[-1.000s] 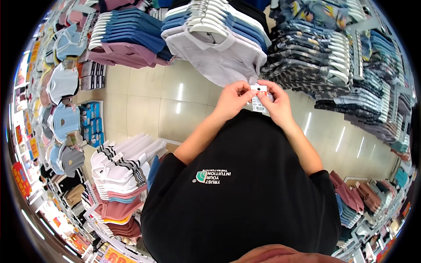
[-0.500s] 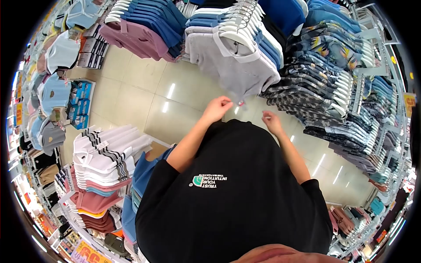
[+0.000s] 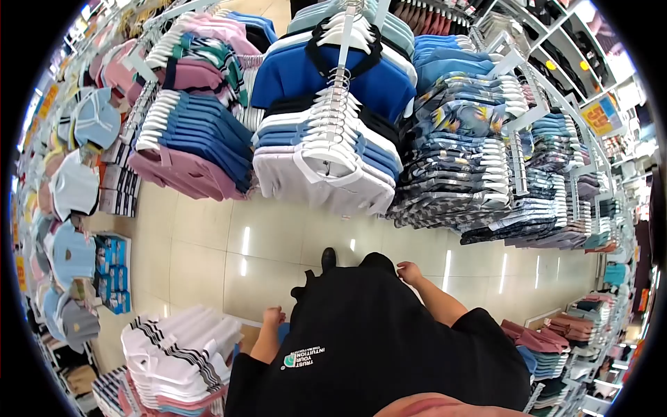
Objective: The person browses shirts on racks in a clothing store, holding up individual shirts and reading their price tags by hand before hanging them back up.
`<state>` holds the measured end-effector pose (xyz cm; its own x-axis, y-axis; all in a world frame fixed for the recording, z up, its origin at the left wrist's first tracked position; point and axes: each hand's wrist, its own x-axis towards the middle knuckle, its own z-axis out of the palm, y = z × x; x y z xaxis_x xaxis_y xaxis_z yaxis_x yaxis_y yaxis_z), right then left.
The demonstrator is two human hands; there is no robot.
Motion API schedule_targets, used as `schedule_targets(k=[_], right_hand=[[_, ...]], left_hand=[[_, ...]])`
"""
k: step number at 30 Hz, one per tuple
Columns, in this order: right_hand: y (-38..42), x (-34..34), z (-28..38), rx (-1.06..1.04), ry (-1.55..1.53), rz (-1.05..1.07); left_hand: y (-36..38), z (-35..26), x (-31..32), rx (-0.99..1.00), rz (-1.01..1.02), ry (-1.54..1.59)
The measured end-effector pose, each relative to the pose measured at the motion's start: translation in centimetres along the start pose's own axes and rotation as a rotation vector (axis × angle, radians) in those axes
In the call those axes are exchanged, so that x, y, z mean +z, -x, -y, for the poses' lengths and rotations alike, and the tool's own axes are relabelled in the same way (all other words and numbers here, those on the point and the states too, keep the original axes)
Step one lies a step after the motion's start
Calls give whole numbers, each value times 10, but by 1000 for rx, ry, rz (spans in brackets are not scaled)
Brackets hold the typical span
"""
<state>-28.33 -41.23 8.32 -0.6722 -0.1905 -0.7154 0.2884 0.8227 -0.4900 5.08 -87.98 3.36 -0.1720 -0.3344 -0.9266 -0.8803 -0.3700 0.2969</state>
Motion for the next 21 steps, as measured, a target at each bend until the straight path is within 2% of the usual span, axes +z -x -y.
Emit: schedule_targets(k=[1,3,4,5,7,9,11,13,16,17,19,21], right_hand=[[1,5,-9,18,-13,-15],[11,12,-3,37,-33,-34],[23,13,6,3,70,-26],[29,8,21,-36,176,-23],[30,14,25,-31,160,-18],[27,19,27,-107,155,-90],[27,20,28,-81,125,-94],[29,19,31,-66,106,-89],[30,9,43,-78,44,-56],[29,5,47,-97,60,-30],[28,-6,62,-31,-115,-74],[19,-14,71,-123,-179,-32]], left_hand=[[8,4,-8,-38,7,171],[-8,5,-21,-39,-37,194],[-17,5,-24,-44,-79,234],[-19,-5,-21,-33,-78,236],[-17,-45,-6,-20,-126,193],[-10,-90,17,87,-41,109],[-18,-126,37,291,61,-152],[-10,-165,63,369,108,-135],[1,-208,92,458,106,-44],[3,-213,96,484,107,-31],[17,-218,105,475,78,-5],[16,-212,99,465,124,-114]])
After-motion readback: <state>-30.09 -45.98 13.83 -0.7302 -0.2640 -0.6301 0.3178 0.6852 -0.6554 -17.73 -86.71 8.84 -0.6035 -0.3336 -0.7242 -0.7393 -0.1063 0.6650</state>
